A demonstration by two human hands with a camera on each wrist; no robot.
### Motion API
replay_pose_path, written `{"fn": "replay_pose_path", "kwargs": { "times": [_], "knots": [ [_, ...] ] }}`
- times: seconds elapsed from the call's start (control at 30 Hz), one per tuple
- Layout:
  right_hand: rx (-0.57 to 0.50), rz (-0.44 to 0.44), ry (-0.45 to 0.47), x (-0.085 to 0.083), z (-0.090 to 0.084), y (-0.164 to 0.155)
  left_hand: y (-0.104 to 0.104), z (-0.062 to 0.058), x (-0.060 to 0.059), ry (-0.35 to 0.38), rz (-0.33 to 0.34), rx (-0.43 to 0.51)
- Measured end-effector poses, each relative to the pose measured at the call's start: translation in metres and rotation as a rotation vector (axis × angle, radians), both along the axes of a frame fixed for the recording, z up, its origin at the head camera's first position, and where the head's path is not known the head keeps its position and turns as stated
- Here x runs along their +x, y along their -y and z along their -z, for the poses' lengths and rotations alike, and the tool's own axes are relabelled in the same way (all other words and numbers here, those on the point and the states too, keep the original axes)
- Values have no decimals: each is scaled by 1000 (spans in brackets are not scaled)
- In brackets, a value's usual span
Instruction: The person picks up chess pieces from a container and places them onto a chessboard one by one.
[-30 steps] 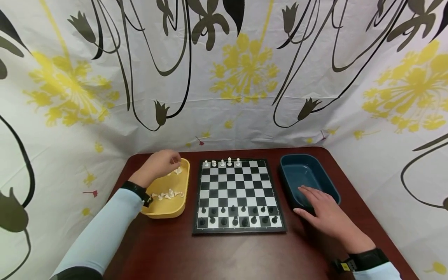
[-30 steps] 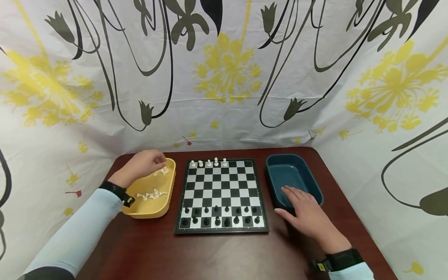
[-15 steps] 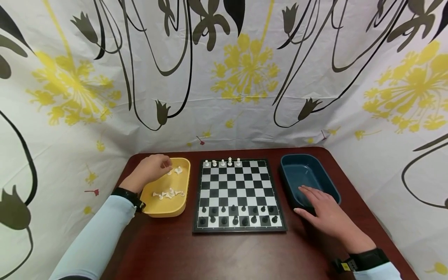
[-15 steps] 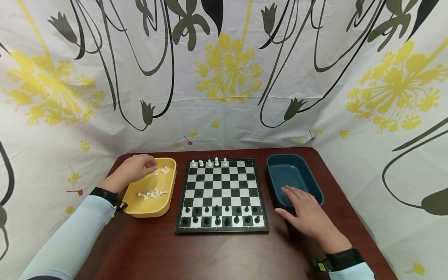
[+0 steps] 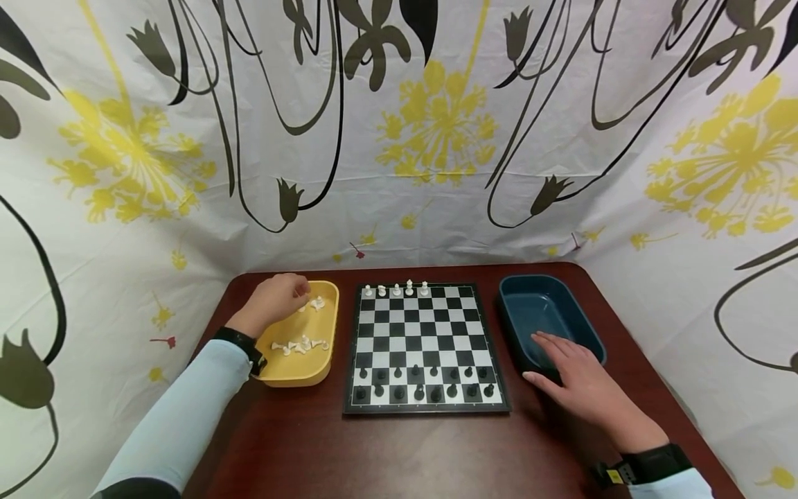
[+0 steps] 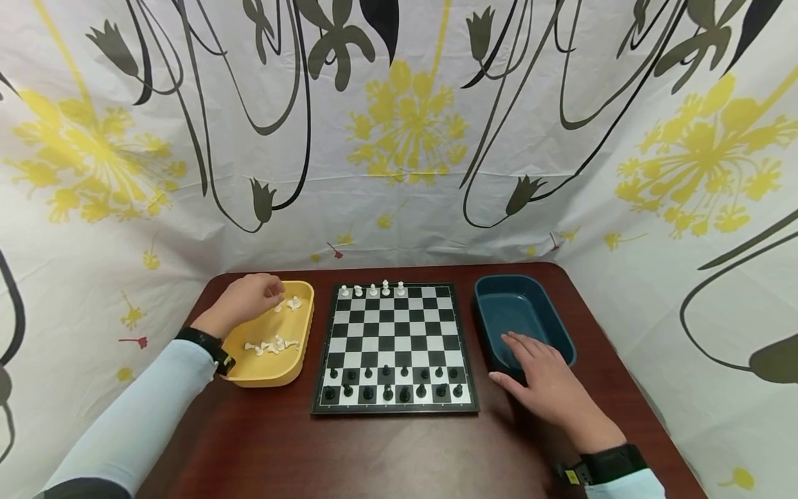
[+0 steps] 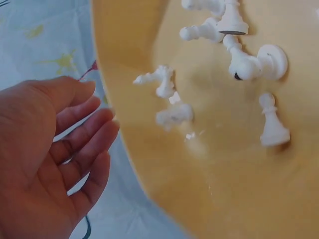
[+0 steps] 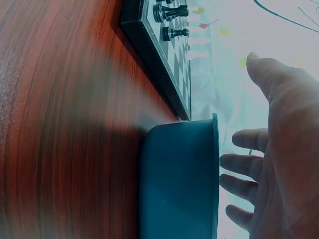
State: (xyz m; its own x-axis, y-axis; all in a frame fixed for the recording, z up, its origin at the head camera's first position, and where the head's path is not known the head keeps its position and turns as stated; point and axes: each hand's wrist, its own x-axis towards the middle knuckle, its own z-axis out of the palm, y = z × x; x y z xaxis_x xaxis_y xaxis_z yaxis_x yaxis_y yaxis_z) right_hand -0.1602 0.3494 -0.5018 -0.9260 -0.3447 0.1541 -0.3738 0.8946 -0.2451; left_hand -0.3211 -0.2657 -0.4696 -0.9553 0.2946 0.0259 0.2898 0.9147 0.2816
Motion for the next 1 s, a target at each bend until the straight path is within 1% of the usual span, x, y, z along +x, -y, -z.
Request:
{"fn": "replay_pose_path", "kwargs": {
  "times": [0.23, 0.43, 0.53, 0.7, 0.83, 1.0],
  "knots": [
    [-4, 2, -3, 0, 3, 0, -17, 12, -18, -2, -31, -43],
    [-6, 1, -6, 0, 5, 0, -26, 20, -30, -33, 1, -112],
    [-8, -1, -8, 0, 6, -1, -29, 20, -32, -27, 10, -141],
    [-3, -7, -13, -1, 6, -2, -30, 20, -32, -8, 5, -168],
    [-6, -5, -10, 0, 5, -2, -31, 22, -34, -2, -1, -164],
    [-4, 3, -1, 0, 6, -2, -35, 23, -35, 39, -10, -149]
  ]
}}
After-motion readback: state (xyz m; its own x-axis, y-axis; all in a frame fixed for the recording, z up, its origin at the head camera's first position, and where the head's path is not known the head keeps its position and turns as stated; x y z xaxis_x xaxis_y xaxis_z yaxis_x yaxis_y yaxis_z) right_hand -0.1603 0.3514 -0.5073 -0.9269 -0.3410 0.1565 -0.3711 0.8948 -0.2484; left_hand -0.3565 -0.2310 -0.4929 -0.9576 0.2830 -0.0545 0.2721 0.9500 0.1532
